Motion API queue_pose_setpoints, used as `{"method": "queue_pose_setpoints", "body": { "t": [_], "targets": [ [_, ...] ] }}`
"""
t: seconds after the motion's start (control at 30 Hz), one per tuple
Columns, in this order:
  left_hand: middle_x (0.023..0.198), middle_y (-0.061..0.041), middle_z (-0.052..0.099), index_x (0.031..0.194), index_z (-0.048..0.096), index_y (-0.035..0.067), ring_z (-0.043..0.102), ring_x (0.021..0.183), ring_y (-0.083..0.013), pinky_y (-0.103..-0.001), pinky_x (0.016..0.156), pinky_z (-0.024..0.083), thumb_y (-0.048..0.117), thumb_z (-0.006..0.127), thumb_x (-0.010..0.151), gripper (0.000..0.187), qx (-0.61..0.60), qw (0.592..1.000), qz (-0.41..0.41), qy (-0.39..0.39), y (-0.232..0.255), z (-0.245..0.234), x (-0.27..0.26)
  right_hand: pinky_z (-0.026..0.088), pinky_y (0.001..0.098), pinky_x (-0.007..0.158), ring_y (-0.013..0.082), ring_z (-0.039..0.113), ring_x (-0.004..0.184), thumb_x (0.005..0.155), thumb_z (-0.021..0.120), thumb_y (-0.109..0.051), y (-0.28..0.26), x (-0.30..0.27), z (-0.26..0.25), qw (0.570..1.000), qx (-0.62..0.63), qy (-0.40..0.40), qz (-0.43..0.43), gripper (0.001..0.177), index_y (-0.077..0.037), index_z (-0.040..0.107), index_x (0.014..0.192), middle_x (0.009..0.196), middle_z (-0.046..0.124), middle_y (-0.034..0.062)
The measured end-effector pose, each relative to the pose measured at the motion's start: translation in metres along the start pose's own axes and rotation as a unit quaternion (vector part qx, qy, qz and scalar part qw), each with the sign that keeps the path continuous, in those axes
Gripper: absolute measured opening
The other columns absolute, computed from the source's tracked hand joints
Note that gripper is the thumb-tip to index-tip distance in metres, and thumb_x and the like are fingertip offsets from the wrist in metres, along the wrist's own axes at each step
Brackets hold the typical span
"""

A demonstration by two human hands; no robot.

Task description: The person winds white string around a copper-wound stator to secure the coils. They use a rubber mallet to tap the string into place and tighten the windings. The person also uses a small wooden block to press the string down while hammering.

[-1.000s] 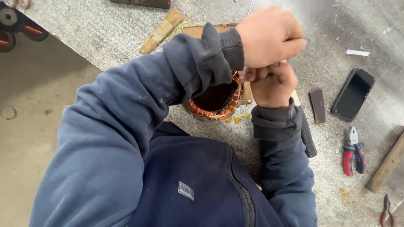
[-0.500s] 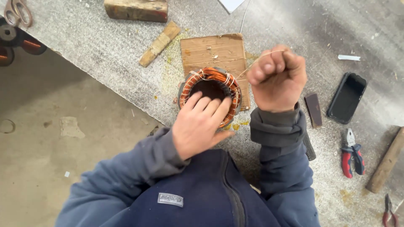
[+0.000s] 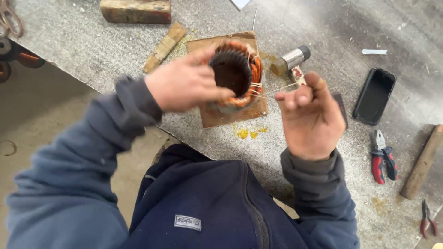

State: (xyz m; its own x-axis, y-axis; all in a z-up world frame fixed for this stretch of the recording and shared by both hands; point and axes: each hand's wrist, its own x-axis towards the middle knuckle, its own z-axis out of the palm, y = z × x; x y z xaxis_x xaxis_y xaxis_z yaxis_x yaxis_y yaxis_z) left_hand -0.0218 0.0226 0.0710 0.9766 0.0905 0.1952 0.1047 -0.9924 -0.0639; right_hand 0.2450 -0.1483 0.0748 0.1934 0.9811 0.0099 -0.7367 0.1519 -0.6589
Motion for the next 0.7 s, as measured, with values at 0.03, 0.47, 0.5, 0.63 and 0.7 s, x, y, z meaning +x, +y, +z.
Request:
{"method": "queue_pose_setpoints", "body": {
  "t": [0.03,0.47,0.5,0.63,0.7],
  "targets": [
    [0.083,0.004,0.072,0.134,0.067,0.027,0.071,0.091,-0.0153,-0.045,0.123,0.029,0.013,0.072,0.085,0.051,-0.002,1.0,-0.001,0.0,-0.008,0.0,0.001,0.048,0.0402,0.105,0.0194,0.066,0.095,0.12,0.042,-0.024,0.005,-0.007,0.002,1.0,0.0,0.001,0.002,0.034,-0.002,0.062,0.136,0.093,0.068,0.0032],
    [0.091,-0.004,0.07,0.11,0.071,0.011,0.069,0.095,-0.0226,-0.046,0.124,0.034,0.028,0.081,0.096,0.024,-0.184,0.929,-0.228,0.225,0.068,0.033,0.028,0.019,0.0471,0.138,0.0292,0.035,0.158,0.115,0.049,-0.022,0.032,-0.057,-0.014,0.992,-0.05,-0.103,-0.044,0.053,-0.005,0.036,0.163,0.163,0.045,0.0153],
    [0.092,-0.003,0.071,0.11,0.072,0.012,0.069,0.095,-0.0219,-0.045,0.123,0.036,0.025,0.081,0.097,0.02,-0.189,0.917,-0.24,0.257,0.071,0.035,0.028,0.018,0.047,0.138,0.0288,0.034,0.159,0.114,0.051,-0.02,0.032,-0.058,-0.015,0.99,-0.063,-0.118,-0.042,0.058,-0.006,0.034,0.167,0.164,0.044,0.0147],
    [0.097,0.0,0.074,0.107,0.071,0.013,0.071,0.097,-0.0194,-0.045,0.124,0.036,0.021,0.08,0.098,0.015,-0.184,0.907,-0.226,0.304,0.071,0.036,0.031,0.02,0.0488,0.139,0.0288,0.027,0.164,0.108,0.053,-0.01,0.035,-0.05,-0.017,0.984,-0.103,-0.14,-0.05,0.066,-0.007,0.025,0.167,0.171,0.036,0.014],
    [0.092,-0.002,0.074,0.1,0.073,0.012,0.07,0.088,-0.0188,-0.047,0.119,0.037,0.021,0.08,0.095,0.012,-0.213,0.888,-0.242,0.327,0.073,0.037,0.036,0.038,0.0437,0.13,0.0278,0.036,0.158,0.112,0.05,-0.001,0.035,-0.044,-0.017,0.926,-0.344,-0.117,-0.105,0.064,-0.01,0.021,0.169,0.168,0.034,0.0167]
  ]
}}
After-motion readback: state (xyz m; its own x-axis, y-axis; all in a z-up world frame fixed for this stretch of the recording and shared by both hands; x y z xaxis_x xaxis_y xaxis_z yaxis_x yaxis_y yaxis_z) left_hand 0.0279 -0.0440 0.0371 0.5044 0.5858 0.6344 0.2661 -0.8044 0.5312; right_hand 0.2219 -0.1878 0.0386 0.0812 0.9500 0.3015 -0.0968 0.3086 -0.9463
